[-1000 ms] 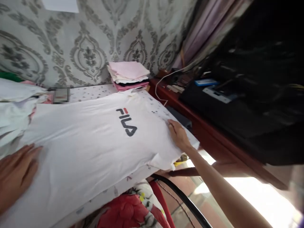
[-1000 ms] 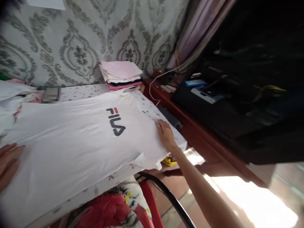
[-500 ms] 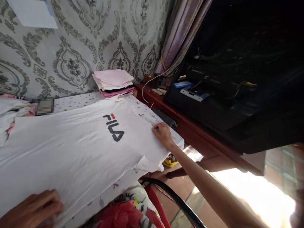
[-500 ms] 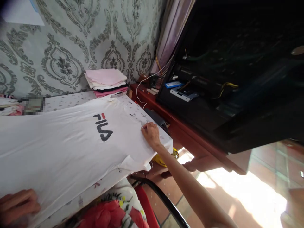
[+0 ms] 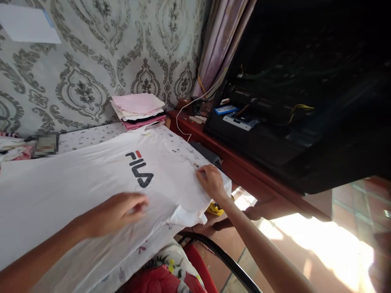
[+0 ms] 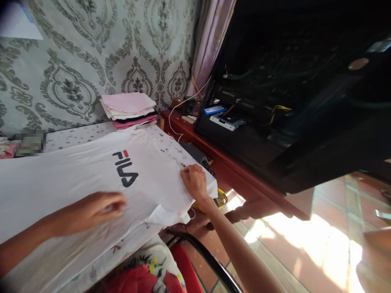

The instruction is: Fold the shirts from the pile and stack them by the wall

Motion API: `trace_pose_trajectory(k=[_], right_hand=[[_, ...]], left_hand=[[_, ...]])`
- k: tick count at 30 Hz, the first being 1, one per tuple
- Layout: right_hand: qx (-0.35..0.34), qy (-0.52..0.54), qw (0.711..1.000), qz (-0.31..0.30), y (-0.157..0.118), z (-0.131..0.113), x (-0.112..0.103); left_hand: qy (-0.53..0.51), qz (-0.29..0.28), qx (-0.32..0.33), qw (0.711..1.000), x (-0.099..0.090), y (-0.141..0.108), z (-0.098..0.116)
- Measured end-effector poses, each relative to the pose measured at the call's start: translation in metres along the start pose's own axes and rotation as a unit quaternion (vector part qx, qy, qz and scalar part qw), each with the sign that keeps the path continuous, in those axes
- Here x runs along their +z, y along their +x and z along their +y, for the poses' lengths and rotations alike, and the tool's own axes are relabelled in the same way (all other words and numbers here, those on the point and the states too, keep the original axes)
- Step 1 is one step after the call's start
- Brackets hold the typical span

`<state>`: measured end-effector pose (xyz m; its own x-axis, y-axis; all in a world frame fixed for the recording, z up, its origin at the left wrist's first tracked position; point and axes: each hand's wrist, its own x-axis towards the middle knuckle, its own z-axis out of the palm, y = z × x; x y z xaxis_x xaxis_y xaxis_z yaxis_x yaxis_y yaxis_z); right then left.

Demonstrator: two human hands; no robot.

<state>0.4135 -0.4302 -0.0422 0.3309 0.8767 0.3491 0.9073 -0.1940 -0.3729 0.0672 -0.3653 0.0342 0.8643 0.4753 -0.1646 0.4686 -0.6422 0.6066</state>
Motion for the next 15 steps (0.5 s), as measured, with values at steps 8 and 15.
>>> trace_pose_trajectory(k=[8, 15], right_hand=[[0.065, -0.013, 0.998, 0.005, -0.027, -0.010, -0.006], [0.069, 0.002, 0.997, 0.042, -0.028, -0.008, -0.001]], left_hand=[[0.087, 0.151, 0.004, 0.985, 0.017, 0.213, 0.023], [0.117, 0.139, -0.022, 0.983, 0.026, 0.241, 0.031]])
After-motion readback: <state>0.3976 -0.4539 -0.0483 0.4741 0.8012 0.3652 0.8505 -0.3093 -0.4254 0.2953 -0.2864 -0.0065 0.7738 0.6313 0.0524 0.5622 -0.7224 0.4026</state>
